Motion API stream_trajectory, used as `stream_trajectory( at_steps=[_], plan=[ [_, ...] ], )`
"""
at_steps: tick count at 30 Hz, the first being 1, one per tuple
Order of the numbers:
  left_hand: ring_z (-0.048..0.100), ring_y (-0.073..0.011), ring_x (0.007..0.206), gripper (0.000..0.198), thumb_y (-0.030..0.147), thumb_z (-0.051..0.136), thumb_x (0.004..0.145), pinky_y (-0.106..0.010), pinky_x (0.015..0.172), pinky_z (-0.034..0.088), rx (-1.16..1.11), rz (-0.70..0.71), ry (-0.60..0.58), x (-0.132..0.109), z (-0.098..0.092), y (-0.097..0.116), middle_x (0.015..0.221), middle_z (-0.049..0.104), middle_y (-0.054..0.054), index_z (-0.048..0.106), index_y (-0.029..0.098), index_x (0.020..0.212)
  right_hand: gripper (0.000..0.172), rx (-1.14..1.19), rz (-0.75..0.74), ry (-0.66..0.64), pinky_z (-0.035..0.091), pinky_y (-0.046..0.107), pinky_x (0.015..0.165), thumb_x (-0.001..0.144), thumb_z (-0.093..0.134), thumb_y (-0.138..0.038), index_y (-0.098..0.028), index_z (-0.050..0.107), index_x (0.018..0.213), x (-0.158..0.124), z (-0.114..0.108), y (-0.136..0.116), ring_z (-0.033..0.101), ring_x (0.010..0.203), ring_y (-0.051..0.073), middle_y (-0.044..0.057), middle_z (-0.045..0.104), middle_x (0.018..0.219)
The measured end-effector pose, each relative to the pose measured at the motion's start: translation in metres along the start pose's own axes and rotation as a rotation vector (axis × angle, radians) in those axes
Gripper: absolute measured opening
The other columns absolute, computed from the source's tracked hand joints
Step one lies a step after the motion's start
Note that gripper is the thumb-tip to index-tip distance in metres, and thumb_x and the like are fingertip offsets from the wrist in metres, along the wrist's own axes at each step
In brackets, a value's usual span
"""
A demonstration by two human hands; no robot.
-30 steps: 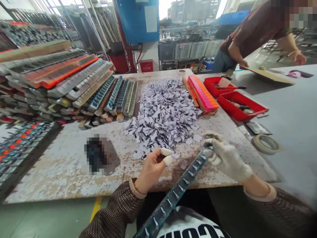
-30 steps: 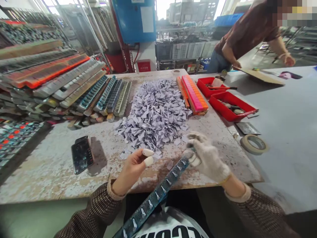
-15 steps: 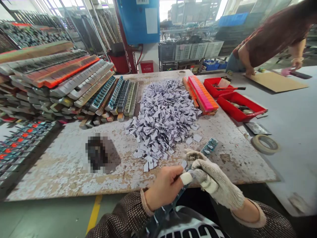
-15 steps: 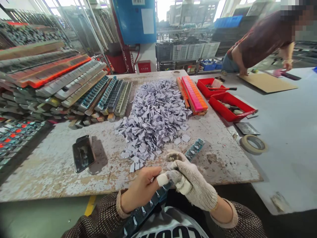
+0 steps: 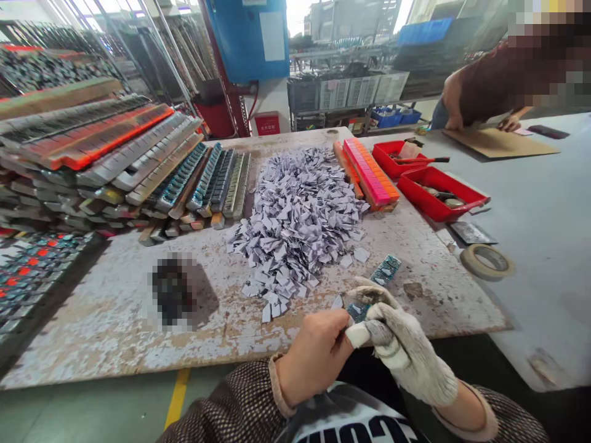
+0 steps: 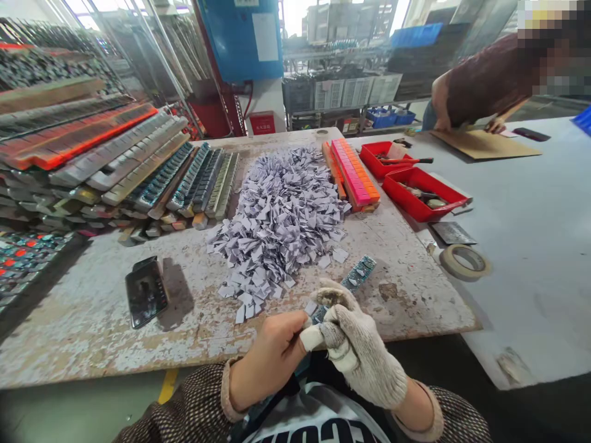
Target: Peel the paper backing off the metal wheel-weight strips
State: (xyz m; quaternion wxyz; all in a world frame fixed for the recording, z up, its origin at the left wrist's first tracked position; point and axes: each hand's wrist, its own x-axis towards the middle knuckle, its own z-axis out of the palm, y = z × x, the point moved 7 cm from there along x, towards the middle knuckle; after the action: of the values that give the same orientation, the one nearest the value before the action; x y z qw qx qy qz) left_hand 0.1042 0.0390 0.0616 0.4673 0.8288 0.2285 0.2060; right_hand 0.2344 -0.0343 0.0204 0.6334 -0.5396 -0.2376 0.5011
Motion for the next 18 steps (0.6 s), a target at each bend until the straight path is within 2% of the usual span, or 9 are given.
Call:
stream_trajectory(
  at_steps=[4,6,10,12,13,14,15,16,18],
  plan=[
    [0.042,-0.0138,0.064,0.035,0.033,0.047,0.104,-0.026,0.061,0.033,-0.006,0.134,-0.084,-0.003,0.008,0.011,0.070,0.051,0.001,0.042,0.021,0.072,0.032,-0.188,-0.135,-0.045,0.055,0.035,0.060,0.079,0.082,-0.056,-0.028,0.071,0.091,-0.001,-0.001,0.003,0.058,0.072,0.023,0.004,0.059,0.075],
    [0.045,-0.0146,0.066,0.033,0.034,0.046,0.104,-0.026,0.062,0.036,0.007,0.115,-0.083,0.000,0.008,0.008,0.072,0.054,-0.001,0.045,0.021,0.073,0.032,-0.253,-0.153,-0.042,0.055,0.035,0.061,0.084,0.077,-0.056,-0.028,0.071,0.096,0.003,-0.007,-0.001,0.060,0.073,0.024,0.004,0.061,0.077],
    [0.057,-0.0180,0.078,0.020,0.039,0.059,0.098,-0.028,0.071,0.045,0.086,-0.015,-0.131,-0.001,-0.004,-0.009,0.087,0.066,-0.004,0.062,0.019,0.093,0.038,-0.489,-0.224,0.071,0.038,0.027,0.041,0.101,0.047,-0.053,-0.030,0.056,0.130,0.033,-0.046,-0.039,0.053,0.057,0.017,0.005,0.064,0.090],
    [0.063,-0.0213,0.090,0.028,0.043,0.063,0.095,-0.031,0.081,0.051,0.077,-0.093,-0.177,-0.014,-0.018,-0.022,0.101,0.070,-0.006,0.065,0.021,0.112,0.034,-0.568,-0.285,0.109,0.045,0.031,0.046,0.101,0.038,-0.047,-0.028,0.056,0.124,0.055,-0.076,-0.062,0.058,0.062,0.021,0.005,0.062,0.082],
    [0.065,-0.0228,0.096,0.032,0.044,0.063,0.095,-0.033,0.086,0.053,0.054,-0.136,-0.186,-0.025,-0.027,-0.029,0.107,0.071,-0.007,0.065,0.022,0.118,0.028,-0.630,-0.318,0.119,0.052,0.035,0.055,0.098,0.044,-0.043,-0.027,0.060,0.114,0.066,-0.091,-0.071,0.062,0.070,0.024,0.007,0.064,0.085],
    [0.066,-0.0244,0.102,0.036,0.047,0.063,0.096,-0.036,0.092,0.054,0.019,-0.189,-0.197,-0.039,-0.035,-0.039,0.113,0.072,-0.008,0.065,0.024,0.124,0.017,-0.700,-0.352,0.121,0.058,0.042,0.073,0.091,0.056,-0.035,-0.025,0.063,0.103,0.075,-0.105,-0.077,0.066,0.089,0.028,0.012,0.067,0.100],
    [0.067,-0.0262,0.107,0.042,0.049,0.063,0.095,-0.039,0.098,0.054,-0.028,-0.247,-0.196,-0.056,-0.043,-0.049,0.121,0.072,-0.008,0.064,0.027,0.130,0.010,-0.849,-0.425,0.104,0.055,0.048,0.093,0.083,0.064,-0.027,-0.023,0.064,0.092,0.082,-0.114,-0.082,0.064,0.107,0.032,0.015,0.068,0.114],
    [0.067,-0.0281,0.113,0.046,0.052,0.063,0.094,-0.040,0.100,0.055,-0.082,-0.307,-0.172,-0.075,-0.052,-0.058,0.127,0.072,-0.007,0.063,0.031,0.135,0.008,-1.139,-0.568,0.060,0.051,0.053,0.104,0.081,0.062,-0.023,-0.021,0.064,0.089,0.085,-0.114,-0.085,0.061,0.118,0.035,0.018,0.066,0.124],
    [0.067,-0.0335,0.117,0.051,0.058,0.065,0.089,-0.046,0.101,0.057,-0.143,-0.455,-0.119,-0.118,-0.065,-0.078,0.133,0.072,-0.005,0.065,0.038,0.136,0.012,-1.539,-0.763,-0.020,0.045,0.056,0.112,0.086,0.058,-0.018,-0.018,0.066,0.094,0.089,-0.113,-0.077,0.055,0.130,0.037,0.020,0.064,0.132]
  ],
)
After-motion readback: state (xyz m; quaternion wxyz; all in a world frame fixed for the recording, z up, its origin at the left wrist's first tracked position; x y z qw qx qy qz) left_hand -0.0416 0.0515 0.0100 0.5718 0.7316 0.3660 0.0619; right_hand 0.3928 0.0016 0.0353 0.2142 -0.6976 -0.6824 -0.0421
